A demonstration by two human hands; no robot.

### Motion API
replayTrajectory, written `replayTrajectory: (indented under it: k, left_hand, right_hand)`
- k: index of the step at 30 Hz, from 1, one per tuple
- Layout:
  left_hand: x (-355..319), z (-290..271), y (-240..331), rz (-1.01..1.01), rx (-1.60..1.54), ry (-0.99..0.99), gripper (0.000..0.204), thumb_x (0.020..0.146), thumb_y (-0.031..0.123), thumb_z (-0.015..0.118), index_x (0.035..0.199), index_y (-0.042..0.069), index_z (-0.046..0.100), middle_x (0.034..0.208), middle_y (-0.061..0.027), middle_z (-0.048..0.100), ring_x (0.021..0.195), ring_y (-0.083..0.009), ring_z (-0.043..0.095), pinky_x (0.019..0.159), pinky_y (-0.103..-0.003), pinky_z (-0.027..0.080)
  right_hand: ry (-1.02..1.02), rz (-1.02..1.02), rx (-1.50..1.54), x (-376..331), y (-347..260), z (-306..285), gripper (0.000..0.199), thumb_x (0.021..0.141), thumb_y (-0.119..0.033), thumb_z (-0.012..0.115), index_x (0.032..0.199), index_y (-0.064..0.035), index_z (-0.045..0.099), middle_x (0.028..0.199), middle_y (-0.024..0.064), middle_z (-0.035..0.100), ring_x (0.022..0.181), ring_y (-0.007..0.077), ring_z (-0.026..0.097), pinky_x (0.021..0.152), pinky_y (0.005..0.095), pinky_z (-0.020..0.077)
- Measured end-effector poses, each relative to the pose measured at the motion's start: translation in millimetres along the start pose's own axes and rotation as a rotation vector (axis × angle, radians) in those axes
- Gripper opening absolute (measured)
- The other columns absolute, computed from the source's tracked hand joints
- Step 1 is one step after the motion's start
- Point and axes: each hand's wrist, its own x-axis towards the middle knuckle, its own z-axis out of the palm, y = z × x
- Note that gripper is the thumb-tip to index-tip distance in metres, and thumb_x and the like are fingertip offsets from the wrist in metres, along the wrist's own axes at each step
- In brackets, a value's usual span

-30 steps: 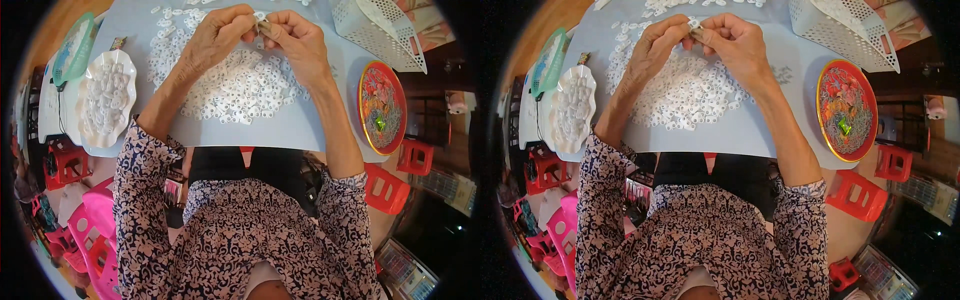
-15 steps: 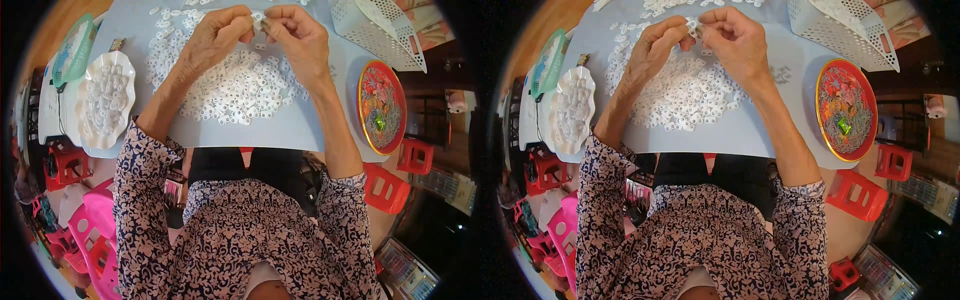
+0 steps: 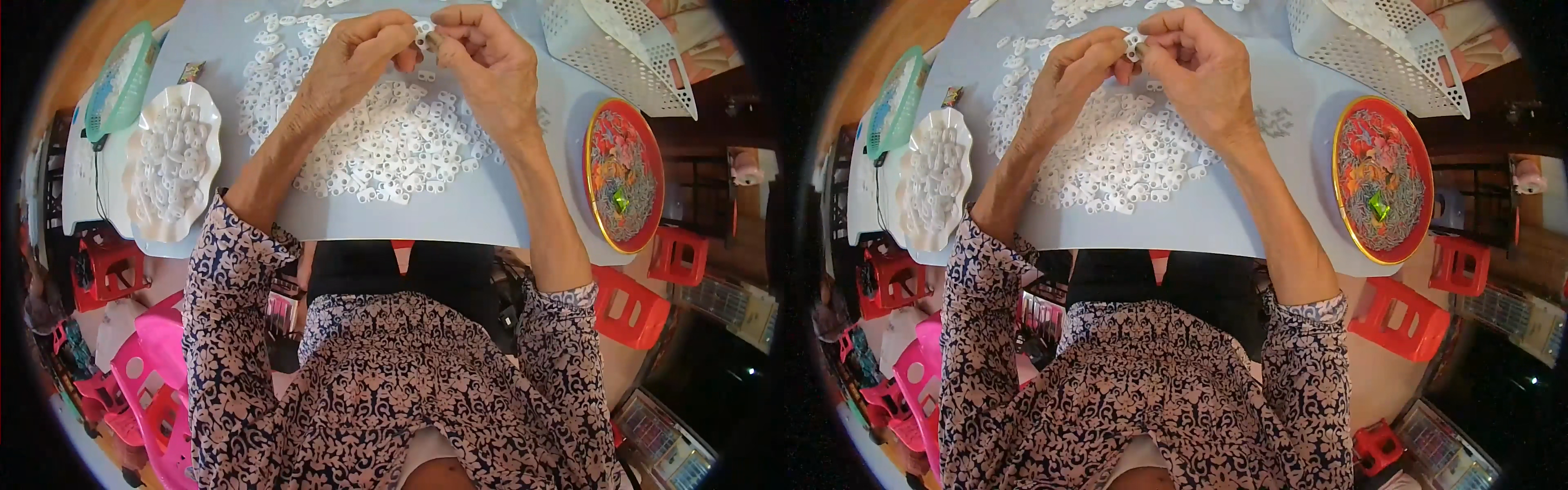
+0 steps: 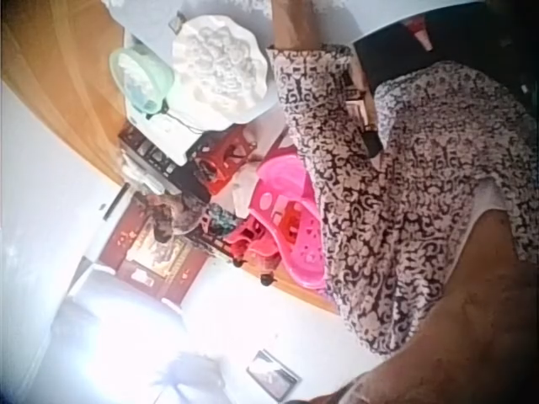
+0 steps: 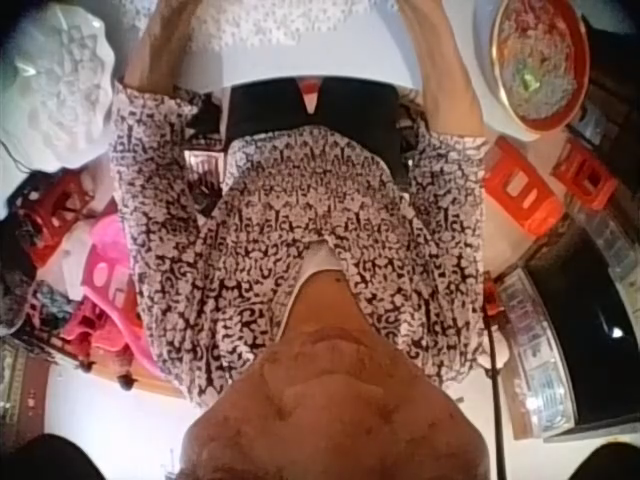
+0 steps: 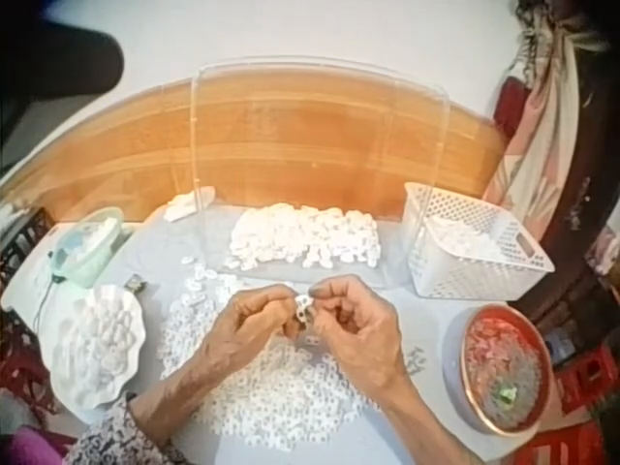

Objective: Sorting small white plastic components into different trays on a table.

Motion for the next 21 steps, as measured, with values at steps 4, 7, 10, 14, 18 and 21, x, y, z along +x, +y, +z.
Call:
replayTrajectory:
  k: [4, 7, 10, 14, 18, 21]
  left_hand:
    - [-0.3, 0.7, 2.2, -0.068, 0.021, 0.014, 0.026, 0.093, 0.021, 0.046, 0.087, 0.002, 0.062, 0.071, -0.0019, 0.055, 0.073, -0.0099, 0.051, 0.071, -0.023, 0.041]
    - [-0.4, 1.0, -0.7, -0.071, -0.031, 0.018, 0.027, 0.093, 0.022, 0.047, 0.085, 0.002, 0.062, 0.071, -0.002, 0.054, 0.072, -0.0097, 0.05, 0.067, -0.023, 0.039]
    - [0.1, 1.4, -9.1, -0.054, -0.125, 0.046, 0.027, 0.093, 0.023, 0.048, 0.084, 0.002, 0.062, 0.07, -0.0017, 0.054, 0.071, -0.0089, 0.05, 0.065, -0.022, 0.038]
    - [2.0, 1.5, -9.3, -0.08, -0.16, 0.068, 0.025, 0.089, 0.022, 0.052, 0.075, 0.004, 0.063, 0.065, -0.0026, 0.057, 0.068, -0.0101, 0.056, 0.068, -0.025, 0.045]
    - [1.0, 0.3, -5.9, -0.114, -0.159, 0.076, 0.024, 0.088, 0.022, 0.053, 0.075, 0.005, 0.063, 0.066, -0.0015, 0.057, 0.064, -0.0077, 0.053, 0.065, -0.024, 0.043]
    - [0.0, 1.7, -6.4, -0.104, -0.183, 0.064, 0.023, 0.088, 0.022, 0.052, 0.076, 0.005, 0.063, 0.068, -0.0011, 0.057, 0.065, -0.0073, 0.052, 0.063, -0.024, 0.042]
  right_hand:
    - [0.03, -0.017, 0.005, -0.7, 1.1, 2.3, 0.011, 0.087, -0.002, 0.056, 0.097, 0.0014, 0.057, 0.075, -0.002, 0.056, 0.066, 0.0033, 0.05, 0.059, 0.0171, 0.0405]
    - [0.041, -0.164, -0.048, -1.7, 6.2, 0.1, 0.016, 0.084, -0.003, 0.062, 0.099, 0.0023, 0.061, 0.081, 0.0041, 0.065, 0.073, 0.0087, 0.061, 0.067, 0.0226, 0.0507]
    - [0.019, -0.14, -0.116, -2.1, 6.0, 0.3, 0.018, 0.084, -0.002, 0.061, 0.101, 0.0027, 0.06, 0.083, 0.0047, 0.065, 0.075, 0.0097, 0.062, 0.068, 0.023, 0.0511]
    - [-0.001, -0.161, -0.116, -1.7, 8.5, -0.7, 0.024, 0.082, -0.004, 0.066, 0.105, 0.0015, 0.061, 0.081, 0.0037, 0.064, 0.073, 0.0088, 0.061, 0.066, 0.0216, 0.0509]
    - [-0.038, -0.22, -0.265, -1.9, 6.1, -1.4, 0.033, 0.076, -0.008, 0.073, 0.106, -0.0024, 0.062, 0.077, 0.0013, 0.061, 0.068, 0.0075, 0.058, 0.063, 0.0211, 0.0505]
    - [-0.011, -0.259, -0.348, -2.0, 9.4, -0.2, 0.034, 0.074, -0.01, 0.075, 0.106, -0.0053, 0.063, 0.075, 0.0002, 0.06, 0.066, 0.0075, 0.056, 0.062, 0.0206, 0.0499]
